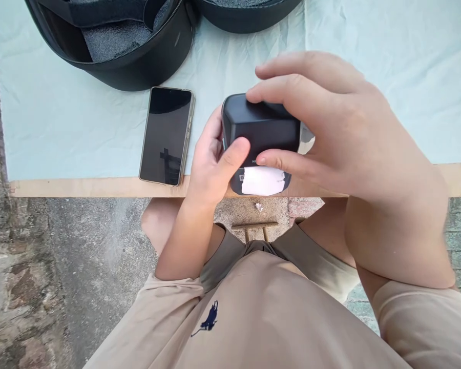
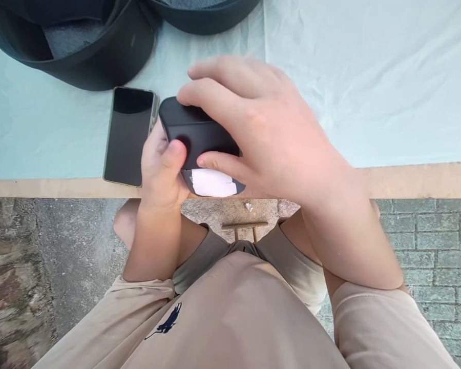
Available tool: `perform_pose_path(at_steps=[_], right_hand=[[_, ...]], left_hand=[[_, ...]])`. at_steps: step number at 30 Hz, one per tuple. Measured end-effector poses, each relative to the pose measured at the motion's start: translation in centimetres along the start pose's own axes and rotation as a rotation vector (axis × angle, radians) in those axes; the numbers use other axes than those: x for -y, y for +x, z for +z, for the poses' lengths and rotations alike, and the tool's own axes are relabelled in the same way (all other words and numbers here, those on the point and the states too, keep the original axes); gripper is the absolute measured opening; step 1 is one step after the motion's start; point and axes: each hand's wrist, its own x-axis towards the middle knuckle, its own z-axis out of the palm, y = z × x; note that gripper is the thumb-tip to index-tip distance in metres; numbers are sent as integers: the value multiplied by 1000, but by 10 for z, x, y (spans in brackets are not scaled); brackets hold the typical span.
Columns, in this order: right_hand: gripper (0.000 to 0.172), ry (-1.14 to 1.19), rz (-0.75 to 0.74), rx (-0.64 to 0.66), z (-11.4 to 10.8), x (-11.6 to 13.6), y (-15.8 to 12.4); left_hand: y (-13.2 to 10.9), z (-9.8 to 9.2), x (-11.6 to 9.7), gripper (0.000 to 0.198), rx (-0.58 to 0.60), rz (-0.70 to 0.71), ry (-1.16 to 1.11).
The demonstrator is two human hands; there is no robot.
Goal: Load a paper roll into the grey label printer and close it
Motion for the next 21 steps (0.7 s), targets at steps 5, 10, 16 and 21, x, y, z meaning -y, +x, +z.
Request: perform_pose_path(at_steps=[5,10,16,21], right_hand=[[45,102,-31,26,-1,-1,-5],[48,84,-16,8,-2,-1,-9],[59,41,18,34,-1,-1,-9],[65,45,35,66,-1,-2,-9]], left_hand=[[-1,0,-4,32,17,-47,-189],[1,-8,5,19,-16,-67,-237],[4,-9,2,20,2,-113,-302],[2,-5,-7,28,3,-191,-411]])
